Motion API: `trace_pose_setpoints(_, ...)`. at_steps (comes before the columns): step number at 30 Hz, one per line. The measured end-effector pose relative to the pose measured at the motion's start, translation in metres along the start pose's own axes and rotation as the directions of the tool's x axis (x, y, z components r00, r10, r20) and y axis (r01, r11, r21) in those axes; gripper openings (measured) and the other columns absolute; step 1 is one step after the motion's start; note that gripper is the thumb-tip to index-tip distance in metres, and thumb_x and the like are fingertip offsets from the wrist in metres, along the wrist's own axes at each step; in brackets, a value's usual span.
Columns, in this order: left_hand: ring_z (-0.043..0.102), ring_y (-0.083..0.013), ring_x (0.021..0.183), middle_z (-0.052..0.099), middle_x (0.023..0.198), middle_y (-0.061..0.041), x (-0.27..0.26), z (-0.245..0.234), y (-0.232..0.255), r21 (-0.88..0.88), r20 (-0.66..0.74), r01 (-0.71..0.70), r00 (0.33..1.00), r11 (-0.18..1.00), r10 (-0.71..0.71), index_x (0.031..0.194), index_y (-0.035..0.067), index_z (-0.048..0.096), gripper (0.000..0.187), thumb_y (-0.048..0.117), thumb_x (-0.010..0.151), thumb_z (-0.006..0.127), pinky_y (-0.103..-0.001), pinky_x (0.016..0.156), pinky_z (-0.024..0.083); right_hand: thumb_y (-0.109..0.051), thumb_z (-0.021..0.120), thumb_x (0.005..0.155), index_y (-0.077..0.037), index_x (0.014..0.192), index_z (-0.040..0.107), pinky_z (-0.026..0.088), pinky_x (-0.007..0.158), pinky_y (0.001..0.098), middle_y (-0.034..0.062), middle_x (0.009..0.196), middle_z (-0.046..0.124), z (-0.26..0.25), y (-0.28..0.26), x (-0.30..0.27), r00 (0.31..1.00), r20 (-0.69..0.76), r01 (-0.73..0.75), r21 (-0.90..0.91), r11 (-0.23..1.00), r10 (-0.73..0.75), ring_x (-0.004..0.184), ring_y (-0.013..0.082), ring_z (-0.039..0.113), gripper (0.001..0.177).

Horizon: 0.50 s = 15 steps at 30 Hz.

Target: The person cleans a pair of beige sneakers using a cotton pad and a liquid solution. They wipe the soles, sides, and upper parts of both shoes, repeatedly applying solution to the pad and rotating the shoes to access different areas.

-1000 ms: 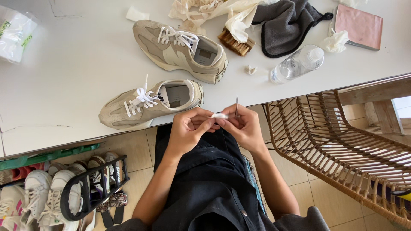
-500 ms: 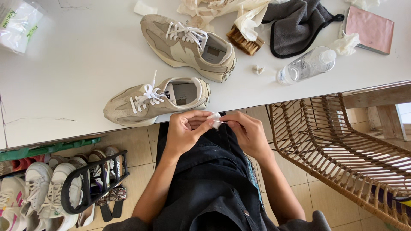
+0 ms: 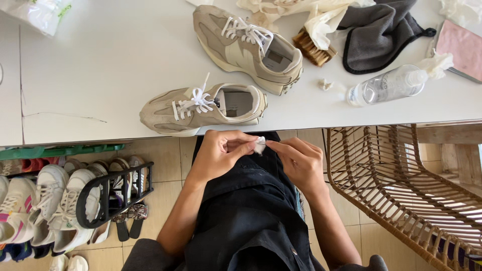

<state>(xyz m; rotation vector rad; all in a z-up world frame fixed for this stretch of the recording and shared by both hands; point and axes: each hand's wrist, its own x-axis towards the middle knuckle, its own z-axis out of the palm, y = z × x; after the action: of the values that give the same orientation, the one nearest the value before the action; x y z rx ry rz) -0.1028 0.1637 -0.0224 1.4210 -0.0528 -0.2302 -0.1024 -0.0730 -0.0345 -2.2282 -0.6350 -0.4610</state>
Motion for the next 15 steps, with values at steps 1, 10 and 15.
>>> trace_pose_setpoints(1,0.084,-0.0212,0.092,0.088,0.096,-0.02,-0.002,-0.002,0.004,0.0,-0.006,0.0,1.0,1.0,0.0,0.114,-0.005,0.085,0.018,0.001,0.098,0.084,-0.037,0.082,0.072,-0.007,0.075,0.106,-0.021,0.108,0.09,0.059,0.058,0.0314,-0.0013,0.086,0.078,0.001,-0.004,0.002,1.0,0.003,0.003,0.003,1.0,-0.003,0.057,0.0223,0.07,0.021)
trace_pose_setpoints(10,0.084,-0.0176,0.081,0.086,0.084,-0.017,0.003,-0.007,-0.022,-0.069,-0.058,-0.049,0.997,0.996,0.045,0.107,-0.005,0.086,0.021,0.003,0.089,0.094,-0.03,0.077,0.071,-0.004,0.081,0.094,-0.017,0.101,0.086,0.052,0.047,0.0236,-0.0041,0.085,0.08,0.012,-0.011,0.006,0.998,-0.06,0.025,0.088,0.996,-0.02,0.042,0.0137,0.055,0.016)
trace_pose_setpoints(15,0.079,-0.0093,0.084,0.086,0.082,-0.01,0.003,-0.009,-0.026,-0.082,-0.008,-0.041,0.999,0.996,0.04,0.104,0.0,0.088,0.021,0.008,0.087,0.097,-0.026,0.08,0.066,-0.025,0.093,0.089,-0.02,0.147,0.072,0.051,0.052,0.0239,0.0147,0.129,0.083,0.018,-0.033,0.022,0.925,-0.206,0.309,-0.082,0.947,-0.32,0.043,0.0128,0.046,0.062)
